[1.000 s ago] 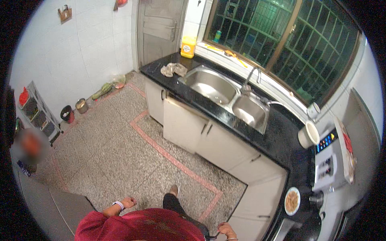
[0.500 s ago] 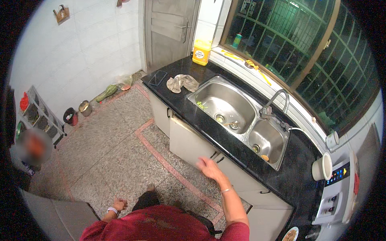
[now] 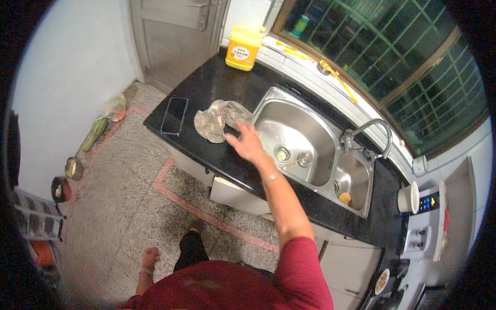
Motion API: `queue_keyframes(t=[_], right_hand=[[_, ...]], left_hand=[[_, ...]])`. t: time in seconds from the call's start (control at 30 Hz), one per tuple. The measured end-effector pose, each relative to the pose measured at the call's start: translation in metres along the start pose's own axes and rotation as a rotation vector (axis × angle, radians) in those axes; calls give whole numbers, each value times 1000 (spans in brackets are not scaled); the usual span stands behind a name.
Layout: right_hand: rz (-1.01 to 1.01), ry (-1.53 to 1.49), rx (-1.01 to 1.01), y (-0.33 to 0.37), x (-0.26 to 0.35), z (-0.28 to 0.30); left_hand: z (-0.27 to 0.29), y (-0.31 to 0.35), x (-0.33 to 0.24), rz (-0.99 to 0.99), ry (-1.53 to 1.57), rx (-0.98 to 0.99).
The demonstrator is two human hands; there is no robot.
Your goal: The person stirs sliced potatoes in a wok using a spatula, pours a milky liquid from a white bowl into the wok, places a lid over the wok on the stove, and stores the empty bowl in the refrigerator.
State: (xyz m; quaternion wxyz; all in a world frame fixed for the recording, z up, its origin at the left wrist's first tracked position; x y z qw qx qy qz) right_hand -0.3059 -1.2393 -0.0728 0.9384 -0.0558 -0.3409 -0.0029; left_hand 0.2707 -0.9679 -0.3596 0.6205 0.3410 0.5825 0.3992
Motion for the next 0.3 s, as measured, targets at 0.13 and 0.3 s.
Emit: queue_keyframes(t=[0.13,0.3], right_hand=[[-241,146,33,-97,25,-59],[-415,349,118,-118,21,-102]], left_hand=[[20,22,-120,-211,77,-50],[92,-48,-97,-71,-64,18]])
Point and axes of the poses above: each hand's wrist, its own y-axis away from the middle knuckle, its own z-axis out of the back of the hand, x = y × z, the point moved 9 cm from there along -y, towards the middle knuckle, and after that the axes turned 10 degrees about z, right-handed, at the moved point
